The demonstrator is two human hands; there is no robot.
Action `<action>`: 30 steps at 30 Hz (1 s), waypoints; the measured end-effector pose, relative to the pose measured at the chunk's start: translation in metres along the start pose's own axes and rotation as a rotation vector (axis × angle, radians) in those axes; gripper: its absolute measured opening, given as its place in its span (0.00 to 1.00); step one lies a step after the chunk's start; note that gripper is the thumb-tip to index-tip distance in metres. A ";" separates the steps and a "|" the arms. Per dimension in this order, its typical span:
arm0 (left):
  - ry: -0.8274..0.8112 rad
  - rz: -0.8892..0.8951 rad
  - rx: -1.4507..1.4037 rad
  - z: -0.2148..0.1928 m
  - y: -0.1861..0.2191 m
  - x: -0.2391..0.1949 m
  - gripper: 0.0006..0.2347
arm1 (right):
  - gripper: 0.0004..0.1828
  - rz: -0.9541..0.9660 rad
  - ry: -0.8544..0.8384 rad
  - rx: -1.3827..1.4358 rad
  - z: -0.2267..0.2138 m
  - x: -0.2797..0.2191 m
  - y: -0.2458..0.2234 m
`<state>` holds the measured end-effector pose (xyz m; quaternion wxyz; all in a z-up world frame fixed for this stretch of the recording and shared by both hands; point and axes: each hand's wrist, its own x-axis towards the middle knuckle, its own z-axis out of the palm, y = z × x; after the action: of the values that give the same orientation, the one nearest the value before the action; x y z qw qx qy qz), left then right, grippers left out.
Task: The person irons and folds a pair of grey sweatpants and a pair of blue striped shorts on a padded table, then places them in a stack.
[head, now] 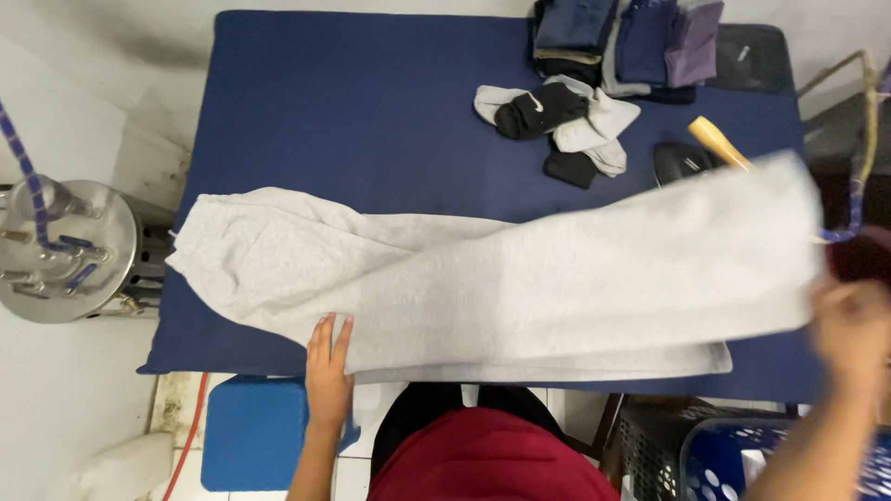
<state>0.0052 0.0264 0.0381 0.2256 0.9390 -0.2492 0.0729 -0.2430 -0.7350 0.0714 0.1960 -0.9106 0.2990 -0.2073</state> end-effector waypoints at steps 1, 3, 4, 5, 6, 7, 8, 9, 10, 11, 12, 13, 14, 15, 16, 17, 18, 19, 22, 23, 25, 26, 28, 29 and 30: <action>-0.003 0.007 -0.005 0.005 -0.008 -0.004 0.46 | 0.19 0.006 0.004 -0.005 0.017 -0.029 -0.007; -0.107 0.105 0.100 0.011 -0.024 -0.018 0.47 | 0.39 0.614 -0.405 -0.384 0.055 -0.080 -0.023; -0.113 0.107 0.101 0.013 -0.027 -0.023 0.47 | 0.39 0.618 -0.408 -0.384 0.061 -0.090 -0.035; -0.150 0.100 0.118 0.015 -0.029 -0.029 0.43 | 0.35 0.643 -0.428 -0.205 0.068 -0.099 -0.047; -0.185 0.097 0.133 0.018 -0.032 -0.031 0.40 | 0.34 0.664 -0.438 -0.023 0.074 -0.107 -0.059; -0.188 0.103 0.132 0.010 -0.034 -0.029 0.40 | 0.34 0.670 -0.436 -0.023 0.060 -0.107 -0.059; -0.374 0.009 0.090 0.005 -0.035 -0.024 0.36 | 0.28 0.778 -0.481 -0.228 0.048 -0.102 -0.059; -0.560 -0.085 0.048 -0.001 -0.037 -0.018 0.32 | 0.30 0.881 -0.519 -0.437 0.036 -0.096 -0.059; -0.562 -0.072 0.050 -0.017 -0.040 0.008 0.32 | 0.30 0.892 -0.513 -0.432 0.038 -0.086 -0.058; -0.760 -0.261 -0.017 -0.033 -0.044 0.035 0.21 | 0.29 0.841 -0.551 -0.453 0.042 -0.076 -0.058; -0.961 -0.470 -0.090 -0.049 -0.043 0.052 0.16 | 0.29 0.781 -0.602 -0.483 0.042 -0.068 -0.055; -0.971 -0.472 -0.091 -0.038 -0.058 0.077 0.16 | 0.29 0.786 -0.609 -0.489 0.049 -0.061 -0.057; -0.664 -0.291 0.012 -0.029 -0.076 0.104 0.16 | 0.25 0.691 -0.475 -0.240 0.063 -0.045 -0.062; -0.358 -0.109 0.114 -0.022 -0.095 0.130 0.18 | 0.22 0.593 -0.333 0.008 0.078 -0.028 -0.069; -0.351 -0.119 0.121 -0.006 -0.109 0.154 0.18 | 0.22 0.583 -0.339 0.014 0.097 -0.018 -0.059; -0.297 0.022 0.254 0.009 -0.124 0.178 0.19 | 0.29 0.609 -0.296 -0.052 0.117 -0.007 -0.050; -0.242 0.161 0.385 0.025 -0.139 0.202 0.19 | 0.36 0.632 -0.251 -0.120 0.136 0.006 -0.042; -0.236 0.149 0.391 0.036 -0.157 0.211 0.19 | 0.36 0.619 -0.256 -0.115 0.142 0.010 -0.040; -0.433 0.145 0.770 0.050 -0.202 0.219 0.14 | 0.28 0.618 -0.244 -0.261 0.144 0.013 -0.026; -0.421 0.182 0.560 0.039 -0.214 0.220 0.12 | 0.18 0.624 -0.191 -0.182 0.138 0.011 -0.019; -0.410 0.204 0.346 -0.002 -0.226 0.214 0.10 | 0.14 0.624 -0.148 -0.108 0.110 0.004 0.027; -0.605 -0.094 0.357 -0.035 -0.230 0.216 0.14 | 0.08 0.656 -0.185 0.251 0.092 -0.001 0.064; -0.789 -0.406 0.363 -0.090 -0.218 0.233 0.19 | 0.05 0.675 -0.223 0.613 0.068 0.004 0.113; -0.768 -0.383 0.407 -0.110 -0.202 0.246 0.19 | 0.13 0.529 -0.355 0.619 0.063 0.015 0.126; -0.748 -0.363 0.446 -0.131 -0.187 0.258 0.18 | 0.28 0.379 -0.488 0.619 0.056 0.026 0.138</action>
<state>0.3189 0.1191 0.1461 -0.0780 0.9547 -0.1232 -0.2594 -0.2599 -0.8415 -0.0352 0.5590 -0.7605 0.3295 -0.0263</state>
